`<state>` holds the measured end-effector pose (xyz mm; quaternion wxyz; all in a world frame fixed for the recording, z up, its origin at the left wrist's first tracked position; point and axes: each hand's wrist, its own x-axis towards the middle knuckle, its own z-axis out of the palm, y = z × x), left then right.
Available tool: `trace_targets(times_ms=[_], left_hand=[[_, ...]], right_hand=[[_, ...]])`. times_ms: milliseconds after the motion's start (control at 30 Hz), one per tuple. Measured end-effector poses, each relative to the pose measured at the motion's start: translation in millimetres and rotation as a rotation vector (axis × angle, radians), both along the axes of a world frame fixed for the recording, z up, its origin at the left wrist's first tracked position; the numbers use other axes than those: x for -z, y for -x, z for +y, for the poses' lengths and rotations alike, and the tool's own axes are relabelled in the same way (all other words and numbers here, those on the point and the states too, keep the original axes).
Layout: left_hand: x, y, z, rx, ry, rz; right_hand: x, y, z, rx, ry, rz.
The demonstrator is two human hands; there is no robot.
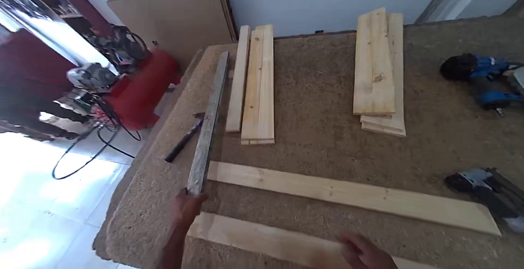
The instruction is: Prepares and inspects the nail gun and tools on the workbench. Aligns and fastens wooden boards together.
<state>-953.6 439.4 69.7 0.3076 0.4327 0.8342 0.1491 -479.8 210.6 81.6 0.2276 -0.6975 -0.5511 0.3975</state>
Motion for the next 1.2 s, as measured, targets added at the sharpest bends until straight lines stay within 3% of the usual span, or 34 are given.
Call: trace_targets(times_ms=[100, 200, 300, 467, 600, 667, 767, 833, 900, 1000, 1100, 1200], left_hand=[[0.7, 12.5, -113.4, 0.062, -0.022, -0.054], [-18.0, 33.3, -210.7, 0.223, 0.044, -0.034], [-40.7, 51.8, -242.5, 0.442, 0.059, -0.045], [-76.8, 73.2, -216.0, 0.907, 0.082, 0.091], [-85.2, 80.0, -166.1, 1.14, 0.12, 0.226], [-78.7, 79.4, -138.7, 1.202, 0.093, 0.221], [-68.2, 71.1, -109.3, 1.288, 0.044, 0.292], [-47.6, 77.4, -92.0, 1.333, 0.074, 0.338], [-25.1, 85.3, -71.6, 1.352, 0.118, 0.369], [3.8, 98.4, -43.9, 1.344, 0.117, 0.372], [16.9, 93.9, -29.4, 1.24, 0.187, 0.331], [15.8, 82.8, -24.8, 1.206, 0.245, 0.35]], right_hand=[[-27.3, 19.5, 50.8, 0.095, -0.086, 0.019], [-48.8, 4.8, 85.9, 0.325, -0.203, 0.203], [-59.1, -45.0, 114.6, 0.576, -0.371, 0.503], [-74.6, -126.1, 90.3, 0.975, -0.417, 0.856], [-48.9, -144.3, -2.9, 1.286, -0.319, 0.655], [-22.6, -130.8, -53.1, 1.386, -0.218, 0.711], [9.9, -116.6, -101.4, 1.377, -0.074, 0.878], [26.9, -106.2, -111.2, 1.4, 0.071, 0.606], [41.6, -101.1, -115.7, 1.297, 0.134, 0.093], [35.8, -108.9, -113.8, 0.818, 0.141, -0.423], [36.2, -127.3, -88.7, 0.328, 0.158, -0.67], [49.3, -153.5, -60.2, 0.023, 0.284, -0.723]])
